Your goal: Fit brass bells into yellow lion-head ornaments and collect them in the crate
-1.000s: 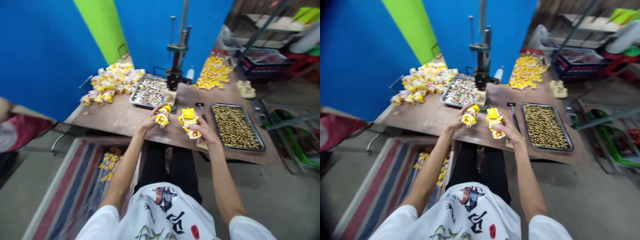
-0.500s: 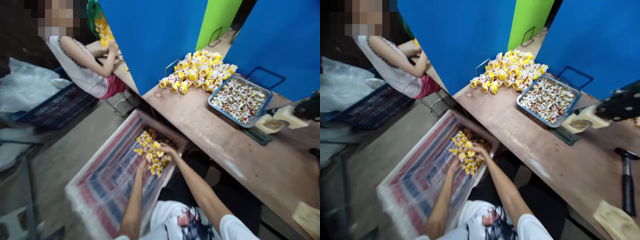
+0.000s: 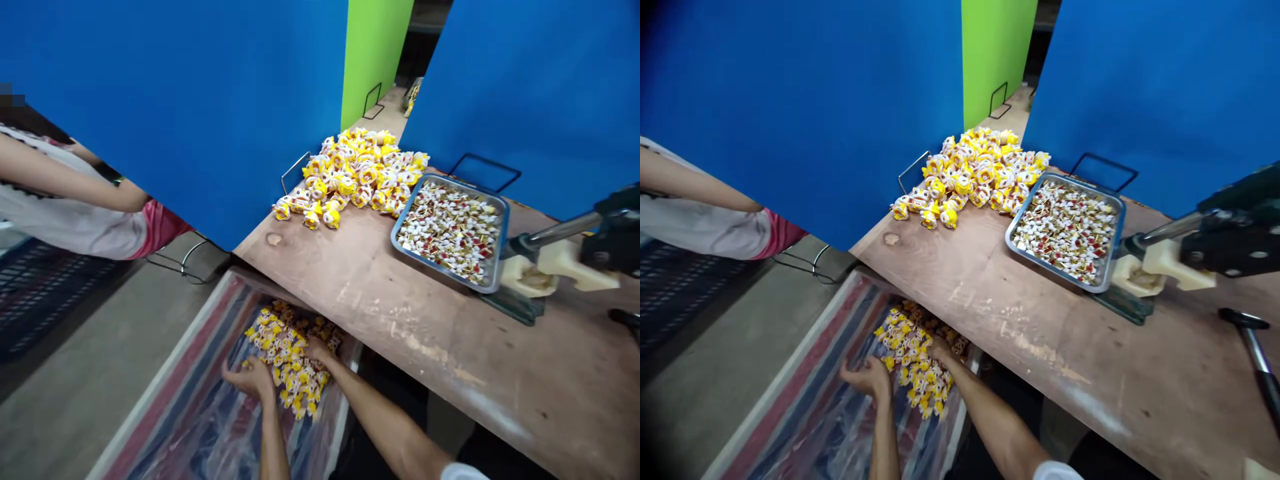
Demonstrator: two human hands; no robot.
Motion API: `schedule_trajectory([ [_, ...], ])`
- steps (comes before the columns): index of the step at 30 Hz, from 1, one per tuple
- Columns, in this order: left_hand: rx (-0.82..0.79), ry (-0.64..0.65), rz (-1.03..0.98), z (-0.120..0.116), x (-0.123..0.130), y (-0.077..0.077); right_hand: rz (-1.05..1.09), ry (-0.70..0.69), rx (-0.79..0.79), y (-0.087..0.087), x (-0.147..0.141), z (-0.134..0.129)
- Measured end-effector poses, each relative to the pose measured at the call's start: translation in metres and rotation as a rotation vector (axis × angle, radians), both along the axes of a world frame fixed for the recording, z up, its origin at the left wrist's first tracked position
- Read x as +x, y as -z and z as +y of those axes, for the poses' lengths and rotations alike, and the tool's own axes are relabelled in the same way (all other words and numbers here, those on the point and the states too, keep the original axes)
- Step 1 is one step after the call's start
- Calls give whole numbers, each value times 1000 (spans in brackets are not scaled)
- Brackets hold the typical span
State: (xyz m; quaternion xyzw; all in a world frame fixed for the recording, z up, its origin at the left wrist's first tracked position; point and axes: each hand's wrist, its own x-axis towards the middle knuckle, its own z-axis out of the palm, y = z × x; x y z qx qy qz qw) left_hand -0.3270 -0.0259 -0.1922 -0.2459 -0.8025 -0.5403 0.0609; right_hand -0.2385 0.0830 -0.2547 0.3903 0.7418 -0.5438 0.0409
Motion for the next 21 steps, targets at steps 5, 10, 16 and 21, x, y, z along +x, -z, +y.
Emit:
schedule_trajectory([
  [5,133,235,396,101,-60,-113,243,-129,-3,-88,49,-21],
  [10,-453,509,549,226,-114,-216,667,-127,269,-264,115,81],
  [16,-629,526,370,266,-89,-203,41,213,988,-383,86,315],
  [21,-399,464,334,244,-35,-169,-159,102,899,-342,47,343],
])
